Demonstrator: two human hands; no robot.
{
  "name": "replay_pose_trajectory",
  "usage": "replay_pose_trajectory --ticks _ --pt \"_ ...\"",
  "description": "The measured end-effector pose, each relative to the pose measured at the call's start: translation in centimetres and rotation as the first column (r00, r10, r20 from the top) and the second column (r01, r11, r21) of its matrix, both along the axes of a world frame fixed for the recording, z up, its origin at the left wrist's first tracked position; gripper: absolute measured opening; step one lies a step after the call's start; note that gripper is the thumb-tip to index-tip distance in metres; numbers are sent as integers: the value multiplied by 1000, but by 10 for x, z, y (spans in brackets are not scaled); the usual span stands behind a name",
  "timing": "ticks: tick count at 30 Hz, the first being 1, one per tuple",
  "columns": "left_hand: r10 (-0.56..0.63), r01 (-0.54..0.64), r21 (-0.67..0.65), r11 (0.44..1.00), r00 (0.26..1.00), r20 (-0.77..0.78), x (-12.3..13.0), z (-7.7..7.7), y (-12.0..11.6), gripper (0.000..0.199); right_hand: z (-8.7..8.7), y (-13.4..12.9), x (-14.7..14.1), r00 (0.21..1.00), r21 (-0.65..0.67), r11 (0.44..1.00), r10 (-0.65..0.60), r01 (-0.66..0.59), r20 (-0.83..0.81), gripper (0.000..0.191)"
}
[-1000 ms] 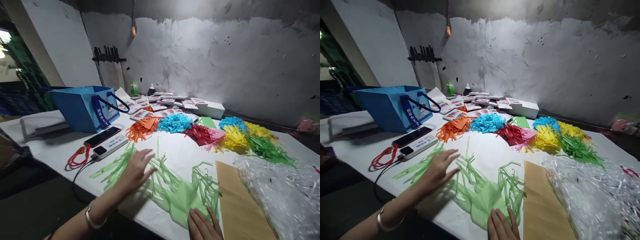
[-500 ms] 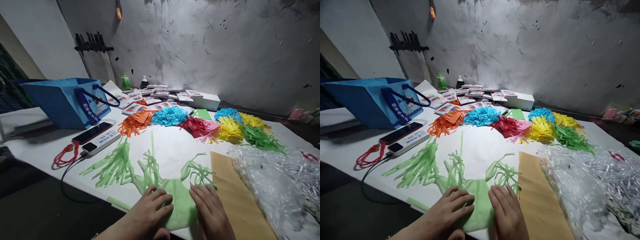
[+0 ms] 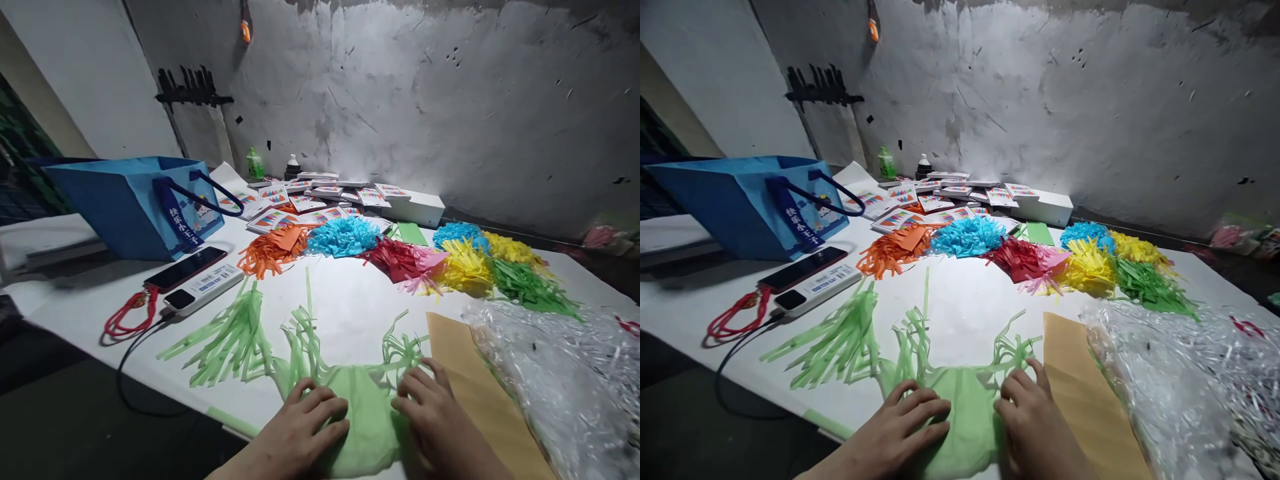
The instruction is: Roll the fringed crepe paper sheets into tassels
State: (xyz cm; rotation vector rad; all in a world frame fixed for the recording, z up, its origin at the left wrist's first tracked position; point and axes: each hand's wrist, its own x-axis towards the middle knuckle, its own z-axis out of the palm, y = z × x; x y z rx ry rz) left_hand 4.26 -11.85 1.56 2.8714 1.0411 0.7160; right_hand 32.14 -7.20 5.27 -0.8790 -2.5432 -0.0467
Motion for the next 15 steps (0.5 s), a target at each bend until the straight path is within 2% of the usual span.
replay_pose_trajectory --ticks 3,6,8,10,12,15 --pt "21 -23 66 998 999 28 1 -5 0 44 -6 -16 5 996 276 957 90 -85 -6 18" --pt "17 -28 162 986 998 67 2 -14 -1 30 -21 -22 1 984 418 892 152 -175 89 27" --pt "29 -42 182 982 997 72 2 -20 -5 22 -33 -25 0 977 417 884 179 -212 117 30" --pt "31 -50 191 980 995 98 2 -23 -10 19 -40 -27 1 978 383 900 185 -208 97 28" --pt "24 -43 165 985 993 118 3 -21 -15 20 -40 -27 -1 990 356 924 125 -139 61 29" --pt "53 -62 76 995 992 113 5 -12 -20 32 -29 -20 -14 999 341 939 -33 36 -15 41"
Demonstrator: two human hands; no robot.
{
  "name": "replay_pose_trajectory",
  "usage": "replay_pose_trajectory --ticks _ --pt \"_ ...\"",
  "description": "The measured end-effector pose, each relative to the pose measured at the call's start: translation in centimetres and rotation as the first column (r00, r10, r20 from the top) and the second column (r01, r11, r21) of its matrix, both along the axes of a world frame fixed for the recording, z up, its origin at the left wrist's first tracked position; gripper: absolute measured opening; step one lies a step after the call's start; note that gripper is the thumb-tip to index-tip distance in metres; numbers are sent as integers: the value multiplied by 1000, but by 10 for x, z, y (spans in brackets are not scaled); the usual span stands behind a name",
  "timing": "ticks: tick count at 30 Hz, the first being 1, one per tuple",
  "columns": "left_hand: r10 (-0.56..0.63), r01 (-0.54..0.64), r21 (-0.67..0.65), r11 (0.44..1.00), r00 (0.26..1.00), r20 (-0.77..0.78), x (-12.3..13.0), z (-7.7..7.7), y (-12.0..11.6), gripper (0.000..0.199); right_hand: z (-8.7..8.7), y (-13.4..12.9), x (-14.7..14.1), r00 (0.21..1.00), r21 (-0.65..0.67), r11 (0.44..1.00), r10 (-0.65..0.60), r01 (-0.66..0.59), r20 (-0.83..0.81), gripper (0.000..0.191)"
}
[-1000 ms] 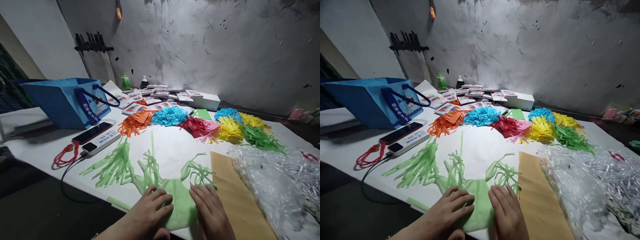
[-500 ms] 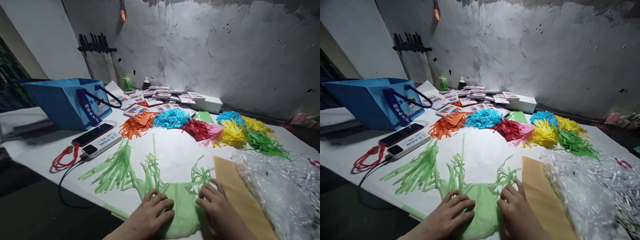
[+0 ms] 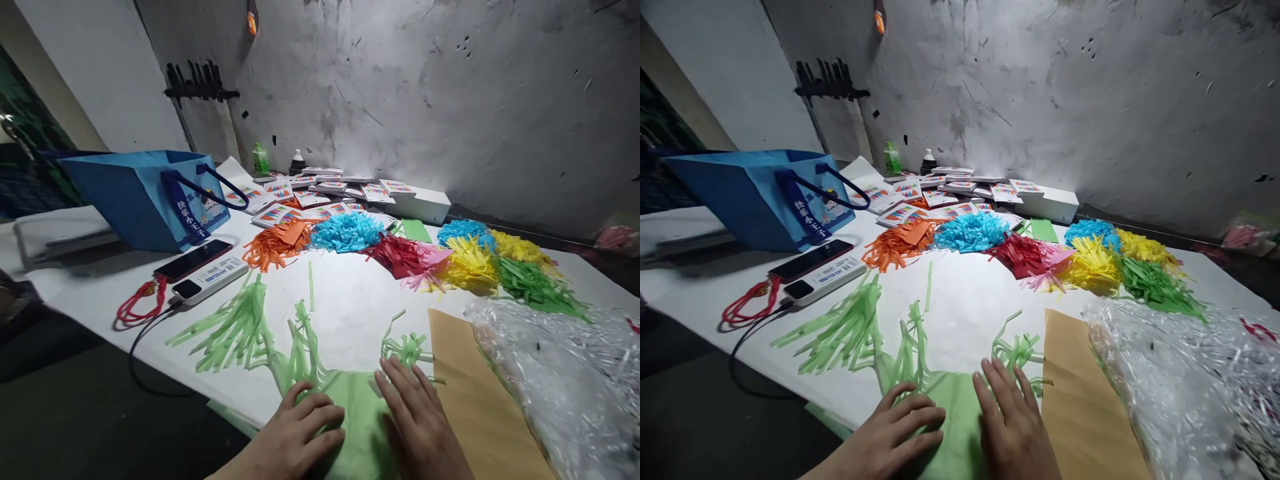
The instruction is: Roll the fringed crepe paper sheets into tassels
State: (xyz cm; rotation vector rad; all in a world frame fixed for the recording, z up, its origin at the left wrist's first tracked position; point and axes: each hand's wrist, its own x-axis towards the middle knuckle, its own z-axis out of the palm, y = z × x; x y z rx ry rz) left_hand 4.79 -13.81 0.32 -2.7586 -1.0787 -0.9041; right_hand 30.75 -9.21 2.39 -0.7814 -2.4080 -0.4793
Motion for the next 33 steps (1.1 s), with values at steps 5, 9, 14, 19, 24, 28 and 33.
replay_pose_trajectory --ticks 5,9,14,19,24,28,33 --pt "11 -10 -26 1000 1000 10 0 7 0 29 9 6 -12 988 -199 979 20 -52 -156 27" --pt "11 -8 -41 999 997 73 -1 0 -1 21 11 -3 8 983 -143 975 180 -172 46 54" --pt "10 2 -82 997 990 144 -1 -2 -1 17 15 -16 13 980 18 992 120 -125 160 65" --pt "-38 51 -141 989 995 97 -7 9 -3 19 -4 -24 2 980 -27 979 201 -201 1 27" --pt "17 19 -266 964 991 133 -7 17 -2 21 -23 -30 -3 964 -244 963 51 -117 -260 20" --pt "208 -164 -352 922 974 90 4 22 11 24 -22 -33 -22 898 -391 919 -206 42 -388 17" --pt "418 -443 -400 802 896 -153 18 33 31 23 -26 -23 -38 850 -499 822 -449 273 -275 24"
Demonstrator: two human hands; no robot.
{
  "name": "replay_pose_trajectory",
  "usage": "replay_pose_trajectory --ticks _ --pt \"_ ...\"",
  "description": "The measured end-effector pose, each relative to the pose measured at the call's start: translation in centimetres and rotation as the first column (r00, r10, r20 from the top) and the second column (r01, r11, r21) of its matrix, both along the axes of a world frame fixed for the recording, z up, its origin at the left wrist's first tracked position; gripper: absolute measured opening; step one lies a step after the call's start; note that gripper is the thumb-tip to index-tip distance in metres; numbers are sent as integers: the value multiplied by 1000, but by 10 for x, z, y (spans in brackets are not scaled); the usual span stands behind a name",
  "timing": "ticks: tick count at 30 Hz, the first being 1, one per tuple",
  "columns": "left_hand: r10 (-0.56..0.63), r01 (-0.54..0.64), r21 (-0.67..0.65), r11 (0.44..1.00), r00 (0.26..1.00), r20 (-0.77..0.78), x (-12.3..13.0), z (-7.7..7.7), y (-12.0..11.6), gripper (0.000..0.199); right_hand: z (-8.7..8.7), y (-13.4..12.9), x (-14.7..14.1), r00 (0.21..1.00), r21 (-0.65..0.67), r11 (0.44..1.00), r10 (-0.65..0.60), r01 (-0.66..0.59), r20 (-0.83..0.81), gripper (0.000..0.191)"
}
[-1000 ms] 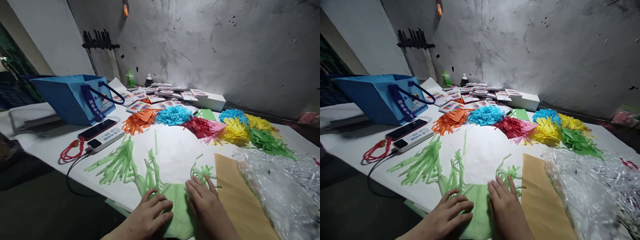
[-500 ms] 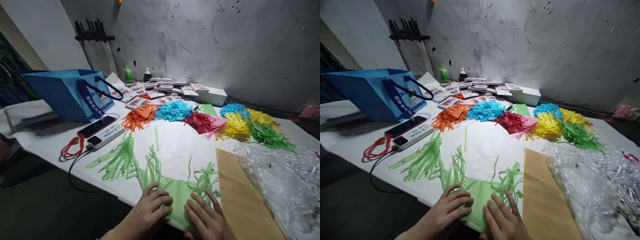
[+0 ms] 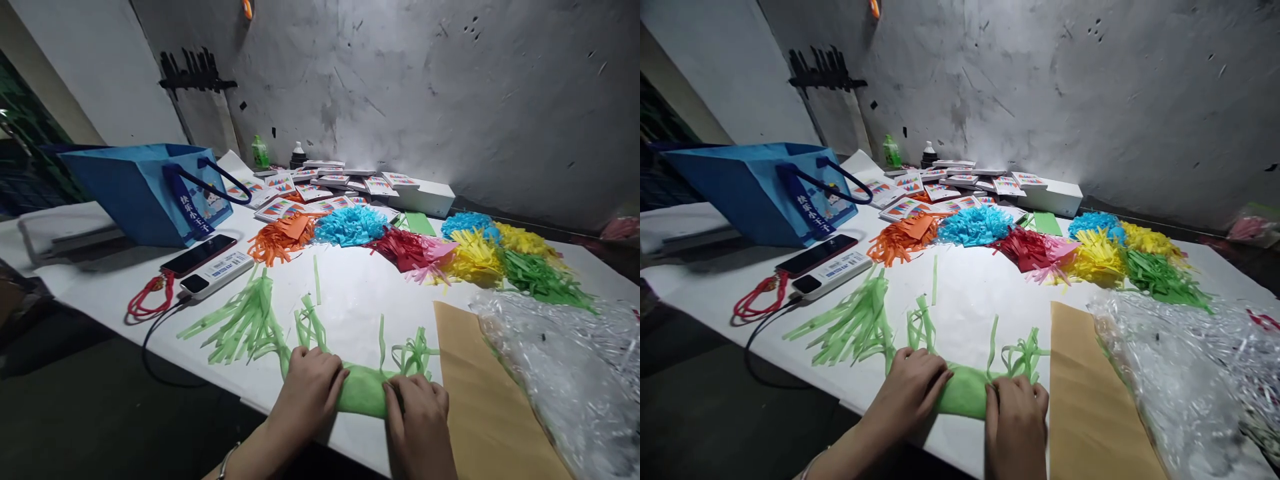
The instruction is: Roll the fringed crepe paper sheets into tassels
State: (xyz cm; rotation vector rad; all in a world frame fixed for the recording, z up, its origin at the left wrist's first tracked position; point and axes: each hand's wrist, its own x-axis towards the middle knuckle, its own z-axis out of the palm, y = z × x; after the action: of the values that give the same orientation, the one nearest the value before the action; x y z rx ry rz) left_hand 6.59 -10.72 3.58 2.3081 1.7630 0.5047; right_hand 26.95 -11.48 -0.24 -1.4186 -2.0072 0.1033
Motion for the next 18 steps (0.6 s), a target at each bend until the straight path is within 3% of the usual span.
replay_pose_trajectory --ticks 4,8,10,12,15,18 --pt "53 -59 -64 996 994 -94 5 8 7 19 -4 8 -5 991 63 995 -85 79 101 26" --pt "46 -59 -116 992 992 -115 6 11 11 13 5 5 -8 975 179 973 -170 144 142 25" --pt "42 -54 -118 992 993 -106 6 10 12 13 9 1 -8 989 275 960 -92 58 113 25" --pt "42 -51 -109 993 995 -91 4 8 12 14 9 -2 -8 994 371 923 83 -103 71 22" --pt "43 -43 -7 999 999 -27 -1 3 8 2 2 -4 -9 957 421 860 275 -287 91 26" --pt "-164 156 231 960 986 16 -10 -5 2 36 -5 -6 -5 950 423 851 286 -310 122 38"
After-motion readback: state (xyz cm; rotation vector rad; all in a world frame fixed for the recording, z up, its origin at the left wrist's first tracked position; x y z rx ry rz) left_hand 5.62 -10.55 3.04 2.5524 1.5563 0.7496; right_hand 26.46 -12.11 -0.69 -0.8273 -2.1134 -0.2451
